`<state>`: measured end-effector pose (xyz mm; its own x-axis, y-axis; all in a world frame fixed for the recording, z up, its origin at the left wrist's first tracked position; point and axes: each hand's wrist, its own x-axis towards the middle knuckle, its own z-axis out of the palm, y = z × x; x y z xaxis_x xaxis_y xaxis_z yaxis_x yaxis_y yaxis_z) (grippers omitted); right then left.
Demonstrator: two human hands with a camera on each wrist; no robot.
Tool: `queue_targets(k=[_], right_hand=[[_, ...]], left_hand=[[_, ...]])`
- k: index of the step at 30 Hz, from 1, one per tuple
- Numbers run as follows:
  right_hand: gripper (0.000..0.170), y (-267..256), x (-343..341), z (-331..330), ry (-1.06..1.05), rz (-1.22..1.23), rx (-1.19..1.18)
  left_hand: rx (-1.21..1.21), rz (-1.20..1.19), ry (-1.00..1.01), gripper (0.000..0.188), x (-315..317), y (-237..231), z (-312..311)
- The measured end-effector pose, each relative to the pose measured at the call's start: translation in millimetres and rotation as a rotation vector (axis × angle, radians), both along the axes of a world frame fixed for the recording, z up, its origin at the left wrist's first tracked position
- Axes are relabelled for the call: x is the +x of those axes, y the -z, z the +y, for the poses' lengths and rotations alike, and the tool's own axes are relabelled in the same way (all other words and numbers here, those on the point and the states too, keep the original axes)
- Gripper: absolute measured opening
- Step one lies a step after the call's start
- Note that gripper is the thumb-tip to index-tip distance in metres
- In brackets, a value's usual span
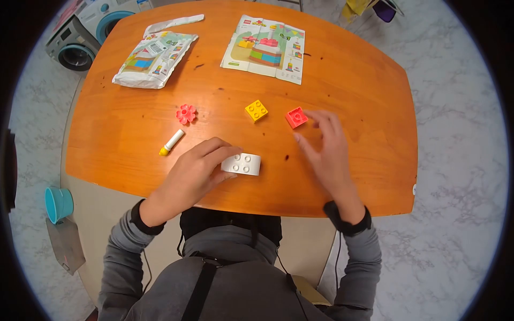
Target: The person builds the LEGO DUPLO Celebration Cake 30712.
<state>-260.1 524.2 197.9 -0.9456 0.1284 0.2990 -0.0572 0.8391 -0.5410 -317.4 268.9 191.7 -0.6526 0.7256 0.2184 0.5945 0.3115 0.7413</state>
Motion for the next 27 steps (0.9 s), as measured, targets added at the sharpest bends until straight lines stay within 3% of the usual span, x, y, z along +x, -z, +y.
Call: queue_targets(k=[2, 6, 8, 9, 11, 12, 14, 18, 20, 24, 27], right_hand=[[0.044, 15.5, -16.1, 12.8, -0.062, 0.027, 0.200], [0.046, 36.1, -33.6, 14.6, -0.079, -0.050, 0.250], [0.043, 33.2, -45.2, 18.4, -0.047, -0.209, -0.097], [0.043, 28.9, -47.9, 18.1, -0.046, -0.197, -0.092], [0.037, 15.6, -49.9, 15.7, -0.114, -0.301, -0.600], [0.037, 8.5, -48.9, 14.0, -0.111, -0.289, -0.594], [0.027, -3.3, -46.2, 9.0, -0.092, -0.460, -0.945], [0.027, -7.7, -50.9, 2.2, -0.140, -0.474, -0.939], [0.035, -10.6, -52.9, -5.3, -0.162, -0.534, -0.853], [0.035, -27.5, -48.9, -28.1, -0.144, -0.561, -0.875], [0.039, -30.6, -50.3, -33.1, -0.275, -0.671, -0.788]], left_hand=[[-0.150, 0.145, 0.067, 0.033, -7.0, -7.2, -0.5], [-0.368, 0.246, 0.066, 0.031, -30.5, -12.9, 4.6], [-0.341, 0.225, 0.053, 0.030, -46.9, -11.3, 10.6], [-0.336, 0.237, 0.052, 0.030, -54.5, -11.9, 13.4], [-0.299, 0.189, 0.111, 0.031, -68.5, -14.2, 19.5], [-0.293, 0.202, 0.115, 0.031, -73.2, -14.6, 23.2], [-0.290, 0.126, 0.115, 0.034, -78.4, -13.5, 29.6], [-0.267, 0.177, 0.087, 0.039, -78.1, -5.8, 33.1], [-0.234, 0.132, 0.062, 0.041, -77.6, -3.2, 31.9], [-0.199, 0.057, 0.034, 0.043, -77.3, -1.3, 30.5], [-0.200, 0.020, 0.015, 0.044, -77.0, -1.7, 31.3]])
